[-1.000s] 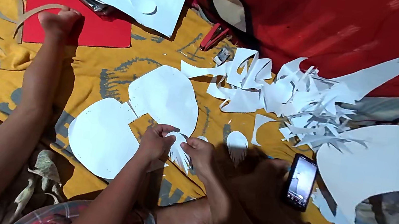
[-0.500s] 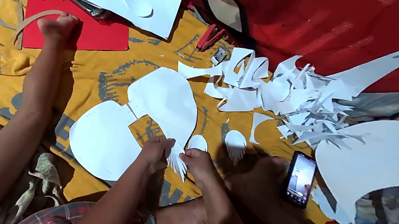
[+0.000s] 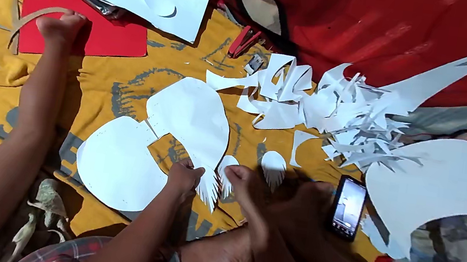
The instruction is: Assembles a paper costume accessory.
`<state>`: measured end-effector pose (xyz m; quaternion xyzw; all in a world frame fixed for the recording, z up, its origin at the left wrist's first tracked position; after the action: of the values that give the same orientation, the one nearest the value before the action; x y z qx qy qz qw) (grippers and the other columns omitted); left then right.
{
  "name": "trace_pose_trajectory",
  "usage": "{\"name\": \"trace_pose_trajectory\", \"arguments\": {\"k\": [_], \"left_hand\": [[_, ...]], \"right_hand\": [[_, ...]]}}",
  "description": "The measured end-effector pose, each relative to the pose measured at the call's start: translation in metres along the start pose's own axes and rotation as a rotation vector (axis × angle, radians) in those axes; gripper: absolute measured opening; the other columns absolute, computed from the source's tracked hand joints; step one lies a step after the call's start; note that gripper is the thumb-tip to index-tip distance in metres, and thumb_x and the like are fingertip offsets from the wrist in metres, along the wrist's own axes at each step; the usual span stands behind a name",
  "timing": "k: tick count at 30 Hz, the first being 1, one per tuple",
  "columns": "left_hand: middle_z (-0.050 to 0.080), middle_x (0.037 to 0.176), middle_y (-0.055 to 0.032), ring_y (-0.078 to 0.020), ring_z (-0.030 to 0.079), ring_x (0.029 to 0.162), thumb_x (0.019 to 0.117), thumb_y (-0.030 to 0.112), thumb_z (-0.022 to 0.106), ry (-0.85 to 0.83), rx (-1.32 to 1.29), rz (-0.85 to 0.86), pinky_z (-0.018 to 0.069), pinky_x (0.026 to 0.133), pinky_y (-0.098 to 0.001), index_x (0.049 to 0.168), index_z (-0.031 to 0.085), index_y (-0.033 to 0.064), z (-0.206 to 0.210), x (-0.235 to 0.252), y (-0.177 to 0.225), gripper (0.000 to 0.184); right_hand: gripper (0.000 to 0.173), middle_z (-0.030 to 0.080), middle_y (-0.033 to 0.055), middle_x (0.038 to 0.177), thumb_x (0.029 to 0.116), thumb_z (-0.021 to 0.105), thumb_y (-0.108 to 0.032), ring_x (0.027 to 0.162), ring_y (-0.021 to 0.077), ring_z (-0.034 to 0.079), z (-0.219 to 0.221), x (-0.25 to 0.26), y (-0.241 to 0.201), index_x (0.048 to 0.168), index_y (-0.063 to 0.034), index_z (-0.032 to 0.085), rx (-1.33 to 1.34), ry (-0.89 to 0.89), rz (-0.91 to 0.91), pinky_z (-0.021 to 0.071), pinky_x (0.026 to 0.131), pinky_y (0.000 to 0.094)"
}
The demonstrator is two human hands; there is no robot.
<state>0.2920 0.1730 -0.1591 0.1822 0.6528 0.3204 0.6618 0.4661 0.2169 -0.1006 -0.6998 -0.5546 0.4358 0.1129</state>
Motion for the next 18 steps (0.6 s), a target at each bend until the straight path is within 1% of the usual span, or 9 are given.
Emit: {"name": "trace_pose_trajectory", "arguments": {"k": [2,4,7,10,12,13,14,15,18], "left_hand": [[0.054,0.064,-0.0009,-0.0094,0.051,0.053,0.0971,0.006,0.068,0.002,-0.001,-0.006,0.0475,0.056,-0.0256,0.09,0.054,0.0035,0.0,0.001,-0.001,0.016],[0.053,0.065,-0.001,-0.0095,0.05,0.053,0.0968,0.007,0.069,0.01,0.016,-0.011,0.0467,0.056,-0.0256,0.09,0.055,0.0037,0.0,0.002,0.0,0.016],[0.056,0.069,-0.0025,-0.01,0.053,0.056,0.0964,0.007,0.069,0.019,0.039,-0.022,0.0482,0.058,-0.0263,0.093,0.056,0.0029,0.0,0.003,-0.001,0.014],[0.058,0.076,-0.0051,-0.0129,0.057,0.064,0.0959,0.008,0.069,0.036,0.082,-0.032,0.0507,0.064,-0.0307,0.095,0.058,0.002,0.0,0.002,-0.001,0.013],[0.06,0.079,-0.0059,-0.0139,0.058,0.067,0.0958,0.01,0.07,0.042,0.107,-0.037,0.0515,0.067,-0.0325,0.099,0.06,0.0017,-0.001,0.003,-0.002,0.014],[0.06,0.079,-0.0058,-0.0137,0.059,0.067,0.0959,0.011,0.071,0.04,0.117,-0.038,0.0517,0.067,-0.0325,0.099,0.06,0.0022,-0.001,0.003,-0.003,0.014],[0.061,0.078,-0.0055,-0.0133,0.059,0.066,0.0962,0.012,0.07,0.038,0.122,-0.036,0.0516,0.066,-0.032,0.099,0.059,0.0025,-0.001,0.004,-0.004,0.015],[0.061,0.078,-0.0056,-0.0131,0.059,0.065,0.0962,0.012,0.071,0.039,0.125,-0.034,0.0519,0.065,-0.0317,0.099,0.06,0.0025,-0.001,0.003,-0.004,0.015],[0.061,0.083,-0.0073,-0.0146,0.059,0.071,0.0971,0.012,0.07,0.041,0.159,-0.029,0.0516,0.07,-0.0338,0.1,0.061,0.0016,-0.002,0.003,0.0,0.014]], "right_hand": [[0.04,0.064,0.0246,0.128,0.1043,0.058,-0.025,0.119,0.0351,0.062,-0.021,0.01,0.0,0.132,0.0042,0.063,-0.195,0.06,-0.023,0.047,0.104,0.0501],[0.052,0.059,0.0278,0.135,0.1023,0.062,-0.031,0.125,0.0392,0.058,-0.024,0.02,0.005,0.139,0.0051,0.056,-0.298,0.063,-0.008,0.0445,0.107,0.0513],[0.05,0.056,0.0308,0.134,0.0949,0.073,-0.026,0.128,0.0447,0.052,-0.014,0.026,0.004,0.132,0.0058,0.061,-0.371,0.053,0.01,0.0413,0.109,0.0552],[0.03,0.063,0.0277,0.121,0.0986,0.066,-0.016,0.117,0.0401,0.06,-0.019,0.025,0.004,0.118,0.0072,0.067,-0.318,0.05,0.006,0.0451,0.104,0.0537],[0.025,0.069,0.0206,0.099,0.0994,0.065,-0.015,0.09,0.0288,0.066,-0.034,0.024,0.009,0.112,0.0058,0.07,-0.11,0.101,-0.018,0.0523,0.084,0.0471],[0.02,0.066,0.0124,0.086,0.0983,0.067,-0.014,0.074,0.0181,0.061,-0.038,0.024,0.013,0.107,0.0031,0.07,0.022,0.102,-0.025,0.0517,0.07,0.0364],[0.015,0.062,0.0067,0.08,0.0977,0.067,-0.011,0.066,0.0106,0.056,-0.036,0.023,0.013,0.104,0.0025,0.069,0.161,0.048,-0.028,0.0497,0.063,0.0276],[0.012,0.062,0.0054,0.079,0.0967,0.066,-0.007,0.064,0.0082,0.056,-0.03,0.021,0.007,0.103,0.0032,0.068,0.24,-0.037,-0.039,0.0504,0.062,0.025],[0.018,0.07,0.0133,0.096,0.0962,0.068,-0.009,0.084,0.0154,0.065,0.0,0.015,-0.019,0.108,0.0041,0.071,0.029,-0.277,-0.074,0.0544,0.081,0.035]]}}
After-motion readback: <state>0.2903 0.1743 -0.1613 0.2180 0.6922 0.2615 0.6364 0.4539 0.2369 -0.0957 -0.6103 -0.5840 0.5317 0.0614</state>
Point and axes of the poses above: each hand's wrist, its own x-axis towards the middle knuckle, its own z-axis out of the palm, y = z × x, the point moved 10 cm from there along x, towards the middle knuckle
